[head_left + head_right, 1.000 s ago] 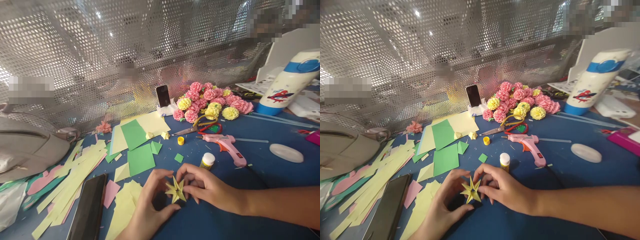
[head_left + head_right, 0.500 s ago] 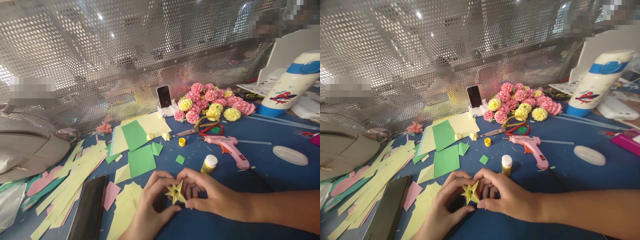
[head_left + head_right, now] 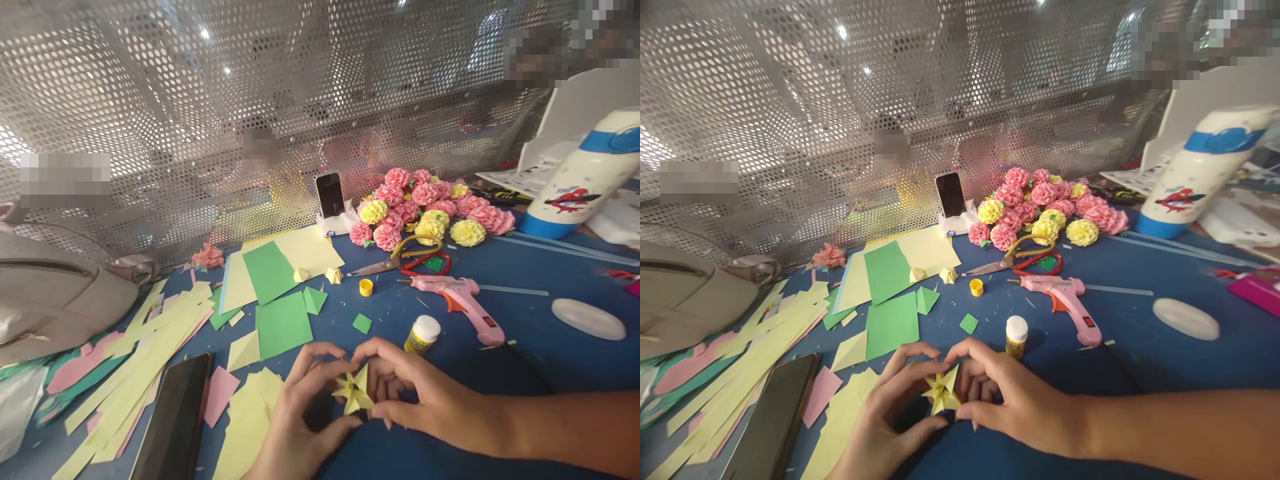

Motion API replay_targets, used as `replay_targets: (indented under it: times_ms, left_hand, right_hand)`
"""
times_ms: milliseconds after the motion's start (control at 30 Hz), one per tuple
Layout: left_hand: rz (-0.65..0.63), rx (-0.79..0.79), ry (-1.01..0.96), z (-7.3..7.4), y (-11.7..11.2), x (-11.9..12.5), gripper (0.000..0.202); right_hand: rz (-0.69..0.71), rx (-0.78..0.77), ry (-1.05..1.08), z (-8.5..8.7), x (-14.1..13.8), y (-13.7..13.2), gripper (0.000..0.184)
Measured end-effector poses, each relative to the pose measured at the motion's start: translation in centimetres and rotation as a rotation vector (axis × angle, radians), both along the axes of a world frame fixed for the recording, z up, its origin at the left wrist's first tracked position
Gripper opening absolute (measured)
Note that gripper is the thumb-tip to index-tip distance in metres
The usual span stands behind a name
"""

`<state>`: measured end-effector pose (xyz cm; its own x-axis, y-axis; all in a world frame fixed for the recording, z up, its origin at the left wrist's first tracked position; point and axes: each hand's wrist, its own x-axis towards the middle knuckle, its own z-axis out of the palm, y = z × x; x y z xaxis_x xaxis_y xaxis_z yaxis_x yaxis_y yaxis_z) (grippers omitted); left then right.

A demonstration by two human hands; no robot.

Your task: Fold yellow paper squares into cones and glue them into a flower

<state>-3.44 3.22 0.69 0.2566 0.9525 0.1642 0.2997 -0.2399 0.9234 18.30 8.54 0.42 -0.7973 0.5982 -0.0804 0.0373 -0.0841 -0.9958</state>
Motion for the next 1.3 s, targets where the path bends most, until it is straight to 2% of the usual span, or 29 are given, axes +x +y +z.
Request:
replay_targets:
  times_ms: [233,533,1033,1300]
  left_hand:
    - [-0.013,0.032,-0.038,-0.27,0.10,0.00,0.037]
    - [-0.004,0.035,-0.084,-0.09,0.10,0.13,0.035]
    - [-0.037,0.008,-0.143,-0.47,0.00,-0.04,0.041]
    - [-0.064,0.032,-0.130,-0.52,-0.31,-0.27,0.047]
  right_hand:
    - [-0.009,-0.013,0.010,-0.16,0.03,0.17,0.042]
    - [-0.021,-0.010,-0.038,0.57,-0.16,0.15,0.043]
    - [-0.017,-0.042,0.034,0.45,0.00,0.29,0.045]
    - [-0.012,-0.088,0.053,0.27,0.01,0.25,0.036]
